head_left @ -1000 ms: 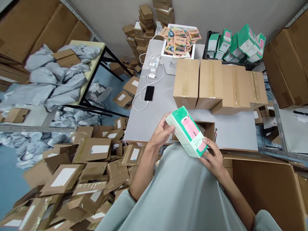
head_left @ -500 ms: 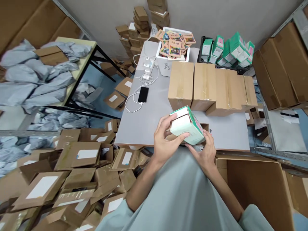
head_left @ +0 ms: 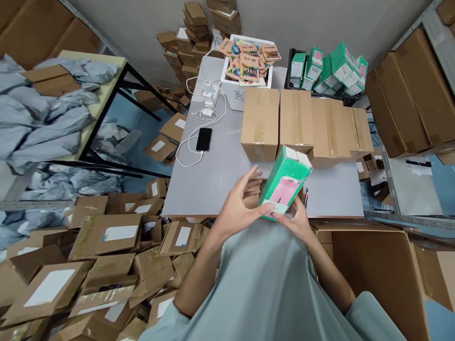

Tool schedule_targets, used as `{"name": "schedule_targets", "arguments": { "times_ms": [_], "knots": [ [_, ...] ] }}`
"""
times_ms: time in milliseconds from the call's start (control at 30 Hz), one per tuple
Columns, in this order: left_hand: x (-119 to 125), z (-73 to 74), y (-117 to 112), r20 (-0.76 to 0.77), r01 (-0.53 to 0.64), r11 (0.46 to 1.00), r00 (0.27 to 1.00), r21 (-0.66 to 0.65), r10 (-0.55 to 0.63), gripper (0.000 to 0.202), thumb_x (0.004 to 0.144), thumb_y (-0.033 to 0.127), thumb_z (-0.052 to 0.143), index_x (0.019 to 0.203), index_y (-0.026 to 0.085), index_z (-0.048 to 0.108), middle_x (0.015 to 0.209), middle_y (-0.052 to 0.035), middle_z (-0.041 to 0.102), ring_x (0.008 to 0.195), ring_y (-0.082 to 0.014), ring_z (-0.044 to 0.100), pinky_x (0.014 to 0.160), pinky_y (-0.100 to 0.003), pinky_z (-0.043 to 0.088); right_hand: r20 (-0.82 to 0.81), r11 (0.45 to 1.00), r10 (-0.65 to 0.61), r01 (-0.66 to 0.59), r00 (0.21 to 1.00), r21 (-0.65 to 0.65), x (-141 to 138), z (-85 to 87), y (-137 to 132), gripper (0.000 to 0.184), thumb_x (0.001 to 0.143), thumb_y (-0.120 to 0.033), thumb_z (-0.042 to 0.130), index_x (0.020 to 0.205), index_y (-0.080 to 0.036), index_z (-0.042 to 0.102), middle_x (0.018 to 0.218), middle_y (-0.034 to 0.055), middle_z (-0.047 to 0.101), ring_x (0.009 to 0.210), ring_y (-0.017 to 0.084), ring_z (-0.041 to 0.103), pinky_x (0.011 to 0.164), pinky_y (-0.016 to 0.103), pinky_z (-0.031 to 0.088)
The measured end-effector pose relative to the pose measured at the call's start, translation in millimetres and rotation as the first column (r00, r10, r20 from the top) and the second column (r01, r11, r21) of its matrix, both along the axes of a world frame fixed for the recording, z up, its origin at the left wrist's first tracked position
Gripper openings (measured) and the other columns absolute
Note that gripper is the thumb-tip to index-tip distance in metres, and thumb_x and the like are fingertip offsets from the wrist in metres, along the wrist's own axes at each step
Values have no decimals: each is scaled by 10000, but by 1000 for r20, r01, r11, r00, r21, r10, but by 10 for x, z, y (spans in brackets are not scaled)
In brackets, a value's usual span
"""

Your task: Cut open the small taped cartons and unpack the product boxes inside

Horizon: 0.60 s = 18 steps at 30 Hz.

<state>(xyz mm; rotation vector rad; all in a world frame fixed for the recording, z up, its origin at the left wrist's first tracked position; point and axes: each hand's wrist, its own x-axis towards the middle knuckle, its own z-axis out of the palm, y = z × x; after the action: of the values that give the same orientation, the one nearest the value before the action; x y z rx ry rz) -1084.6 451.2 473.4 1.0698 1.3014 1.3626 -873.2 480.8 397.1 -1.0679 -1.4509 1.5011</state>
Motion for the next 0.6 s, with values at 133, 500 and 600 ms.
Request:
{"name": "schedule_targets", "arguments": {
  "times_ms": [133, 500, 600],
  "knots": [
    [-144, -279, -27, 175, 330, 920, 939, -212, -297, 773, 751, 436, 1047, 1441, 249, 753, 1318, -156, 820, 1154, -370, 819, 973, -467, 691, -176, 979, 10, -46, 984, -197, -8, 28, 65, 770, 751, -794, 911, 1273, -267, 705, 1323, 120, 833, 1253, 355, 798, 1089, 524, 669],
    [140, -319, -74, 190, 56, 980, 982, -189, -19, 660, 733, 417, 1050, 1280, 218, 738, 1182, -104, 842, 1062, -325, 839, 960, -471, 709, -130, 989, 18, -37, 991, -146, -36, 183, 199, 751, 735, -717, 971, 1291, -261, 754, 1241, 87, 848, 1151, 313, 823, 977, 461, 717],
    [315, -353, -60, 151, -127, 980, 977, -156, 151, 680, 729, 419, 1049, 1270, 226, 684, 1139, -86, 836, 1023, -296, 842, 965, -454, 700, -71, 989, -142, 139, 987, -46, -121, 275, 258, 1011, 783, -654, 962, 1638, -312, 545, 1527, 129, 712, 1196, 278, 795, 892, 380, 725]
  ]
}}
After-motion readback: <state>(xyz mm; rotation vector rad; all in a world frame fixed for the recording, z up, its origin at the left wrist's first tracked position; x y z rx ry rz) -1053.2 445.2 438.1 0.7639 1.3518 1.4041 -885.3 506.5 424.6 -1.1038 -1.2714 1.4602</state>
